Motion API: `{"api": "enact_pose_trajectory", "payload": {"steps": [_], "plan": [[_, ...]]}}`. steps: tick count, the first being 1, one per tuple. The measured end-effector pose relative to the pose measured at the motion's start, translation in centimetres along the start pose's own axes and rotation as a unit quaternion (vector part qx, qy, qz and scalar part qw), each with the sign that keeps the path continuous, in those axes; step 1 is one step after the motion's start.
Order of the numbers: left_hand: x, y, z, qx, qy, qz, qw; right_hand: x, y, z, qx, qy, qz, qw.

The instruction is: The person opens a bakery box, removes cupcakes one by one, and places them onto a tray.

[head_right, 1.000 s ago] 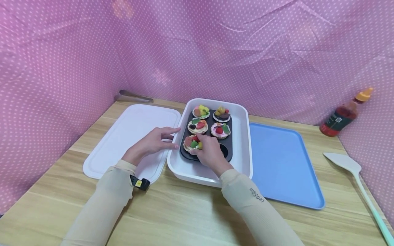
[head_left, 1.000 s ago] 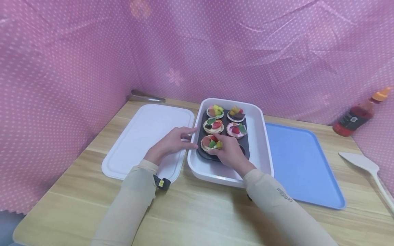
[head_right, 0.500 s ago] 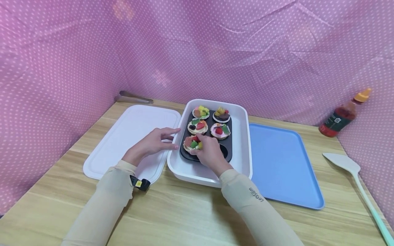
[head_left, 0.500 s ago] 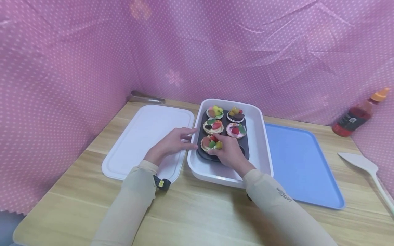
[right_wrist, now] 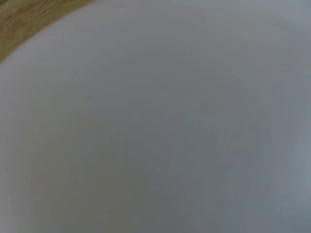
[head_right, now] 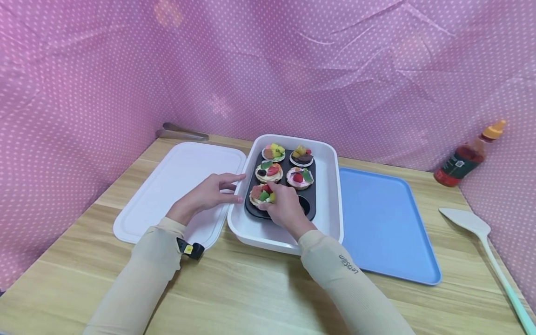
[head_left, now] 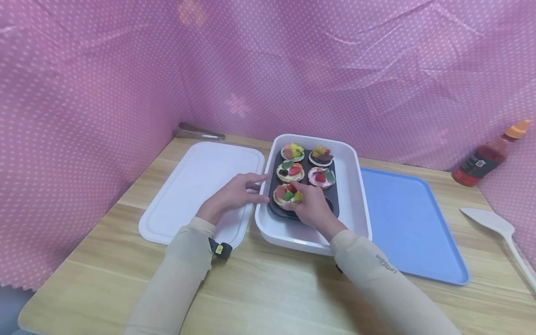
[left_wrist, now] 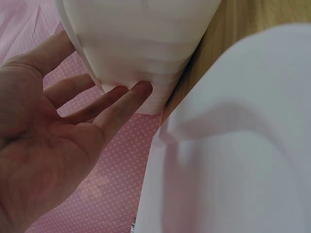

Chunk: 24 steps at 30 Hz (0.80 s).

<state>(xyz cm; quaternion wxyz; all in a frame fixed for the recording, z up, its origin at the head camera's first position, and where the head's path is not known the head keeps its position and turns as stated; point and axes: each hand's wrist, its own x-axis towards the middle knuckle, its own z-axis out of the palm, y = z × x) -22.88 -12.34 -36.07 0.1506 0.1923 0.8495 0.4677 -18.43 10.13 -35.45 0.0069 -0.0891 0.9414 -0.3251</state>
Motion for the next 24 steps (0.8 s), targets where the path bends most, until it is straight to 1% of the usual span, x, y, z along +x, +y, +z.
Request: {"api": "enact_pose_trajectory", "payload": {"steps": [7,12,18,21,24], "plan": [[-0.05,0.11,-0.10,-0.001,-0.002,-0.006,1.0000,0.03,-0.13,0.00,0.001,-0.007,0.011,0.9999],[-0.10,0.07,-0.15,-0.001,-0.002,-0.007,1.0000,0.01,-0.20,0.02,-0.002,-0.010,0.011,0.9999],[-0.16,0.11,-0.10,-0.003,-0.003,-0.007,1.0000,0.04,-0.21,0.08,0.000,-0.013,0.023,0.9996],[-0.13,0.03,-0.06,-0.006,-0.004,-0.006,1.0000,0.07,-0.13,0.04,0.002,-0.009,0.022,0.9997],[-0.06,-0.05,-0.01,-0.012,-0.005,-0.005,0.9999,0.09,0.02,-0.03,0.008,0.004,0.021,0.9997]]}}
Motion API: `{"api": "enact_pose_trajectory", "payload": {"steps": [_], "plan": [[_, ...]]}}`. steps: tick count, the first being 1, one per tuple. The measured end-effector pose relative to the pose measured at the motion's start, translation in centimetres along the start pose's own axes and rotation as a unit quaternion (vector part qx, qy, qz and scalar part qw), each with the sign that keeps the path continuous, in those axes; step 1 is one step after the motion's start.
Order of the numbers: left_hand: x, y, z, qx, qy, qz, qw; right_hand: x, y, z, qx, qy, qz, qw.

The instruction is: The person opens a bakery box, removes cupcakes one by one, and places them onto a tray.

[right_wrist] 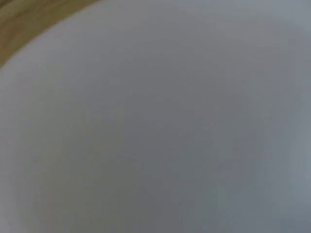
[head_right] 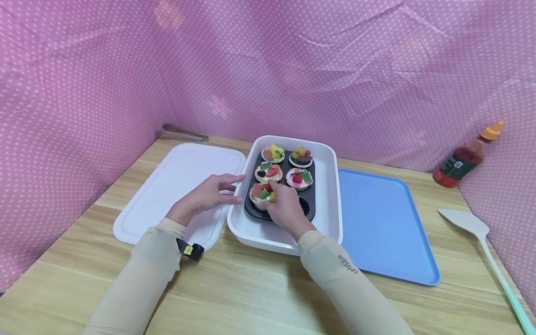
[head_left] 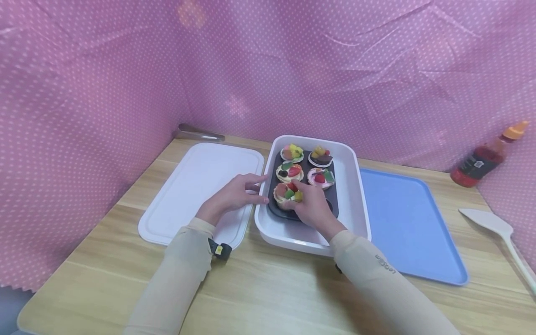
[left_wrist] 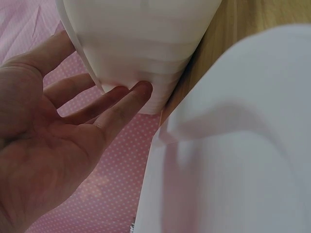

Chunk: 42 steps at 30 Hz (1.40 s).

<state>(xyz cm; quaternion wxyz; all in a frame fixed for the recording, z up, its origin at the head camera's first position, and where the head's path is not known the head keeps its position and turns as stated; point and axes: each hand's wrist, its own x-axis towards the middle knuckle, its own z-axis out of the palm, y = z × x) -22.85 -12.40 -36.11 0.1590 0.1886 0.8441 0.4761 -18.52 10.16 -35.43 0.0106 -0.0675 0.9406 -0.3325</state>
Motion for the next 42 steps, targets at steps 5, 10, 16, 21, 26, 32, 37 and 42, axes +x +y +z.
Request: {"api": "enact_pose_trajectory", "payload": {"steps": [5,10,16,21,26,32,37,42], "plan": [[0.1,0.0,0.1,-0.007,-0.001,0.003,1.0000,-0.1,0.0,-0.1,0.020,0.004,0.013,0.9997],[-0.1,0.1,0.0,0.002,0.002,-0.003,1.0000,-0.2,-0.3,-0.2,0.028,0.001,0.015,0.9995],[-0.1,-0.1,-0.1,-0.001,0.004,-0.003,1.0000,-0.1,-0.4,-0.2,0.026,0.013,0.007,0.9995],[0.0,-0.2,-0.1,-0.002,0.007,0.007,1.0000,0.0,-0.4,-0.9,0.026,0.035,0.017,0.9989],[0.0,-0.2,0.0,-0.002,0.006,0.012,0.9999,0.1,-0.1,-2.0,0.035,0.061,0.022,0.9973],[0.0,-0.3,0.1,-0.008,0.006,0.007,0.9999,0.1,0.3,-3.3,0.044,0.080,0.021,0.9956],[0.0,-0.4,0.2,-0.007,0.006,0.002,1.0000,0.2,0.4,-4.7,0.047,0.090,0.022,0.9946],[-0.2,-0.1,-0.1,0.004,0.005,-0.012,0.9999,0.2,0.4,-6.3,0.054,0.084,0.034,0.9944]]}}
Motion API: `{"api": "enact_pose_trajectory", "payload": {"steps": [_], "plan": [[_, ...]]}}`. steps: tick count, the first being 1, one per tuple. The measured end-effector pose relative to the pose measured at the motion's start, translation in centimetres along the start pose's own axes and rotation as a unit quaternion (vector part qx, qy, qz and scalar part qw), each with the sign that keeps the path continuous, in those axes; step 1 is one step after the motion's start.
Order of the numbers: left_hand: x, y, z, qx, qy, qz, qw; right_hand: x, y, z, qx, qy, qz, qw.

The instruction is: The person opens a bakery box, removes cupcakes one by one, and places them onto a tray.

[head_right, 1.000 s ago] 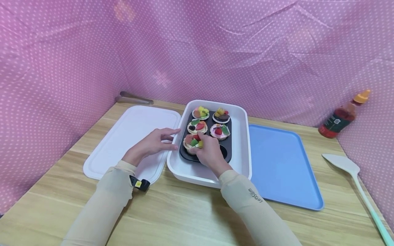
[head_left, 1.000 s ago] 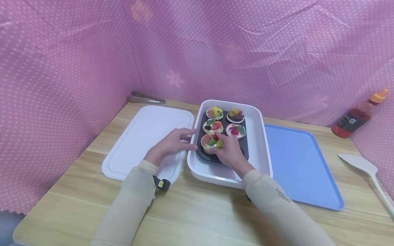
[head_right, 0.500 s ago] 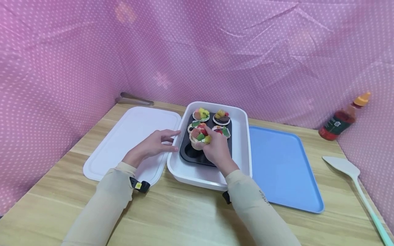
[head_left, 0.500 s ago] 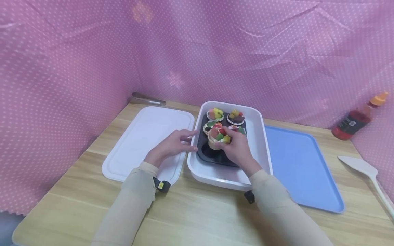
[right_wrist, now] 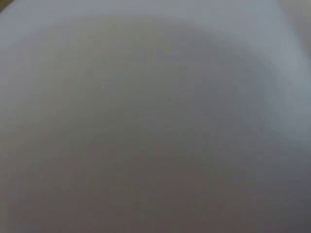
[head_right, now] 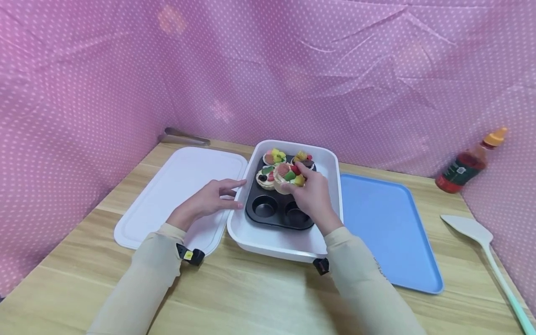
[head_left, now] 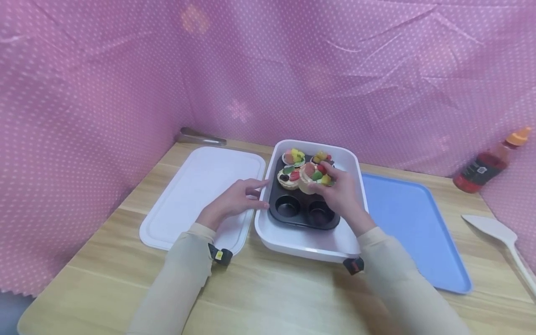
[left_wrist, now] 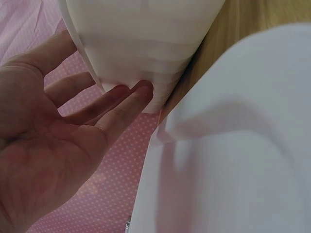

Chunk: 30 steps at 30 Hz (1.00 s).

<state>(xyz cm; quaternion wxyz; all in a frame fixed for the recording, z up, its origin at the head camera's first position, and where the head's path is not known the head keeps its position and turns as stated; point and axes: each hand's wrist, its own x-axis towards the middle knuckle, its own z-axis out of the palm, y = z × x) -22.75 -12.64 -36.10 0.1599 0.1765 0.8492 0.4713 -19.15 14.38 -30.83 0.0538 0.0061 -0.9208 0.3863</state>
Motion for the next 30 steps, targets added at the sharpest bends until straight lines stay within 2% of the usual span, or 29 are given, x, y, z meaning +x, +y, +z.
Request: {"api": "enact_pose_trajectory", "payload": {"steps": [3,9,15,22,30], "plan": [[0.0,0.1,0.0,0.002,0.000,-0.005,1.0000,0.0,0.5,-0.8,-0.002,0.001,0.009,1.0000],[0.1,-0.1,0.1,0.007,-0.002,-0.001,1.0000,-0.4,2.1,-2.4,-0.011,0.026,-0.008,0.9996],[0.0,-0.1,0.1,-0.008,-0.001,-0.004,1.0000,-0.6,2.9,-5.0,-0.015,0.041,0.018,0.9989],[0.1,-0.1,0.0,0.000,0.002,-0.004,1.0000,0.4,4.2,-7.8,-0.011,0.061,0.023,0.9978],[0.1,-0.2,0.1,-0.004,-0.003,0.001,1.0000,1.5,7.1,-9.1,-0.015,0.067,0.053,0.9962]]}}
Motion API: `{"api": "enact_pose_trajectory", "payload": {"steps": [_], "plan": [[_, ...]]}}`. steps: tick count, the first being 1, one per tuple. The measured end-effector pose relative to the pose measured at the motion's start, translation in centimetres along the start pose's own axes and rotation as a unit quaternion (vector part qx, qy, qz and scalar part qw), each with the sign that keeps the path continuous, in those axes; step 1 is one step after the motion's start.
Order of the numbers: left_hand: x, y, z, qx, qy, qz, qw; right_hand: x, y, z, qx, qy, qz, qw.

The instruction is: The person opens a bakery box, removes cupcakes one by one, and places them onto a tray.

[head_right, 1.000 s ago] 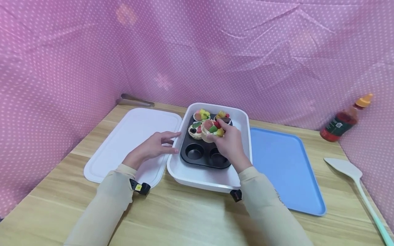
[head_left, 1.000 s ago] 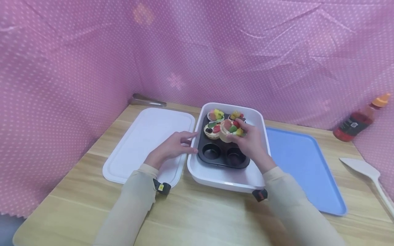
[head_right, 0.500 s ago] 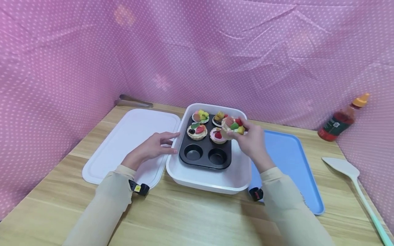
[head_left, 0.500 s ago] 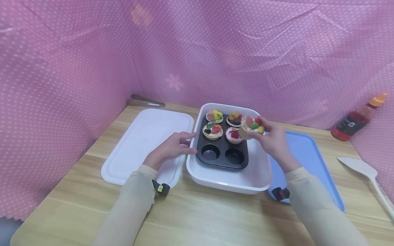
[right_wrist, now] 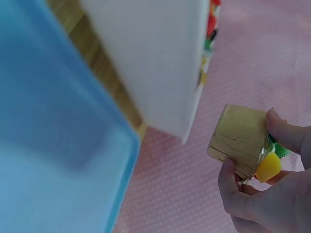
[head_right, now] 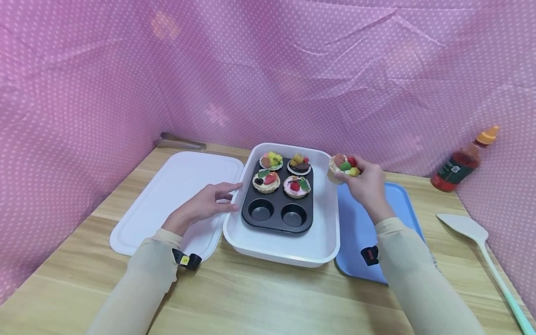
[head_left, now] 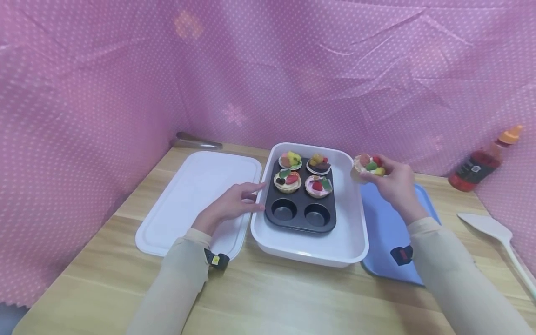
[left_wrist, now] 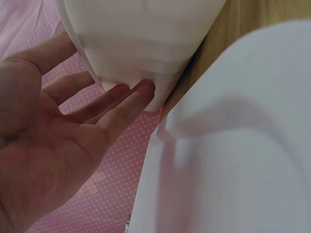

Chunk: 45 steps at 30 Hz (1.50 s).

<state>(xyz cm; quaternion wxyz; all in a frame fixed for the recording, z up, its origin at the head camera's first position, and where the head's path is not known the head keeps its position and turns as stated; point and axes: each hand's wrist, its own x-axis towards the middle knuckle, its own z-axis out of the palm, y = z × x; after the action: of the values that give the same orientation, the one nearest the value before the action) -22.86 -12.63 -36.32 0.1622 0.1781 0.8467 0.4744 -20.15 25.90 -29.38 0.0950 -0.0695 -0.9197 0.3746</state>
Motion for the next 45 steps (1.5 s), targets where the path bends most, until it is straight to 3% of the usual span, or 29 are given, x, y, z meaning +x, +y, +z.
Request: {"api": "enact_pose_trajectory", "payload": {"steps": [12,22,33,45], "plan": [[-0.2,0.0,0.1,-0.011,-0.002,0.023,0.9997,2.1,3.6,-0.4,-0.041,0.007,0.005,0.9991],[-0.4,0.0,-0.2,-0.001,-0.005,0.007,1.0000,2.6,5.7,0.7,-0.031,-0.009,0.022,0.9992],[-0.2,-0.4,-0.1,-0.011,-0.004,0.028,0.9996,3.4,7.0,2.4,-0.032,-0.007,0.010,0.9994],[-0.2,-0.3,0.0,-0.006,-0.001,0.010,0.9999,4.0,8.1,2.4,-0.046,-0.039,0.045,0.9972]]}}
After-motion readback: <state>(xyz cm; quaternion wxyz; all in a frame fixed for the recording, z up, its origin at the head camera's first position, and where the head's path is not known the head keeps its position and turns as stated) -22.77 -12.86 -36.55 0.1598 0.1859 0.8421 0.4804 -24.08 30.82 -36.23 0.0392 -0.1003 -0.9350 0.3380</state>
